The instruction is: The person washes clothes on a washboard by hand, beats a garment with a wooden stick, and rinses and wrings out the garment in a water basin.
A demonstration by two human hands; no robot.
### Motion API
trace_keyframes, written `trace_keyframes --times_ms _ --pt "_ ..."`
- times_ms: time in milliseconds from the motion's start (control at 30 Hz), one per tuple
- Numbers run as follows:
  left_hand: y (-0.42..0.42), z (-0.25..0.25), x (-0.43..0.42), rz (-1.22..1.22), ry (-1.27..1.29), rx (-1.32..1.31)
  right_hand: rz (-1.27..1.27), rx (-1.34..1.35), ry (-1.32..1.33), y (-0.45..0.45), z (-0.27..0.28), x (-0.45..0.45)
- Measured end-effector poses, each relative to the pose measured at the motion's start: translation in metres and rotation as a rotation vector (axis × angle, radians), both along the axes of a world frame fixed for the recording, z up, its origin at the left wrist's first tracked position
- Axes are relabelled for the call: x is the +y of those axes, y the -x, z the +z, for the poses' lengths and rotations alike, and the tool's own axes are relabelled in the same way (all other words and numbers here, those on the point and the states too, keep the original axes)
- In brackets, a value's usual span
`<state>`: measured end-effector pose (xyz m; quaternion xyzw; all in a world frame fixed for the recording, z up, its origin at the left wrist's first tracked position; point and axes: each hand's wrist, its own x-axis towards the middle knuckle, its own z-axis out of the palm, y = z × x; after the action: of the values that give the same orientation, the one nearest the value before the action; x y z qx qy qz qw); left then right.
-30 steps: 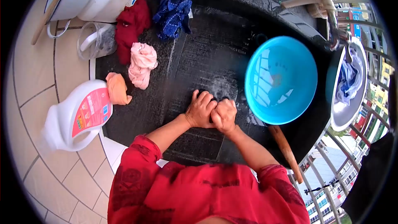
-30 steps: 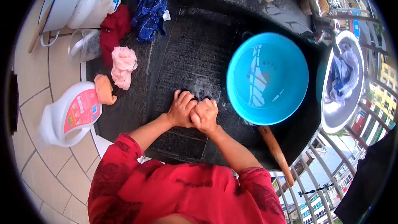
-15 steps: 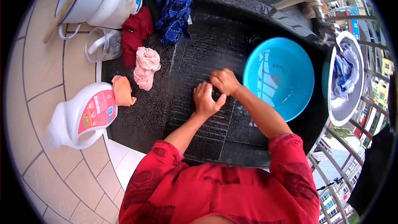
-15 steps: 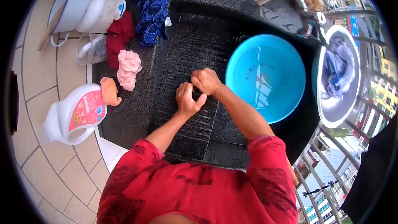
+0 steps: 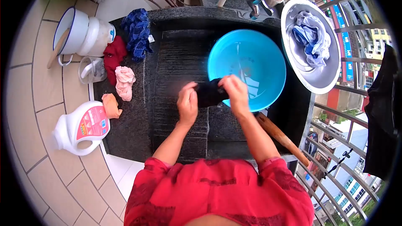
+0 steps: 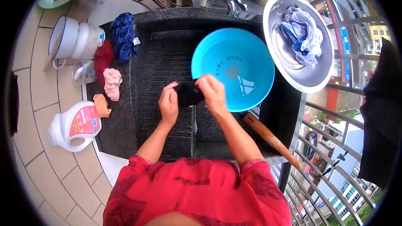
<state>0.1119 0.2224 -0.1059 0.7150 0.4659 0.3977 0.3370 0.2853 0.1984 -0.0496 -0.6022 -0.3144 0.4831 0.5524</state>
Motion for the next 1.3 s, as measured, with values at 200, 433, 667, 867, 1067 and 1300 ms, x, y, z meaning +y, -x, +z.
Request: trace_keyframes --times_ms 200,433,667,867,1067,1300 --pt "-0.082 0.023 0.062 0.269 0.326 -0.320 -0.360 0.018 -0.085 -0.130 -0.035 -0.024" --pt "-0.139 -0.105 0.051 -0.364 0.063 0.142 -0.202 -0.675 0.114 -0.142 -0.146 -0.031" --pt "-0.150 -0.085 0.011 -0.904 0.471 1.004 0.496 -0.885 0.720 -0.105 -0.141 -0.032" --pt "-0.119 -0.097 0.054 -0.518 0.711 0.190 0.685 -0.580 0.497 -0.143 -0.116 -0.054" --pt "-0.109 0.135 0.074 -0.513 0.449 -0.463 0.006 -0.132 0.037 -0.127 0.107 -0.036" --pt "-0.139 0.300 0.104 -0.677 -0.014 -0.773 -0.333 -0.823 -0.788 -0.166 0.262 0.012"
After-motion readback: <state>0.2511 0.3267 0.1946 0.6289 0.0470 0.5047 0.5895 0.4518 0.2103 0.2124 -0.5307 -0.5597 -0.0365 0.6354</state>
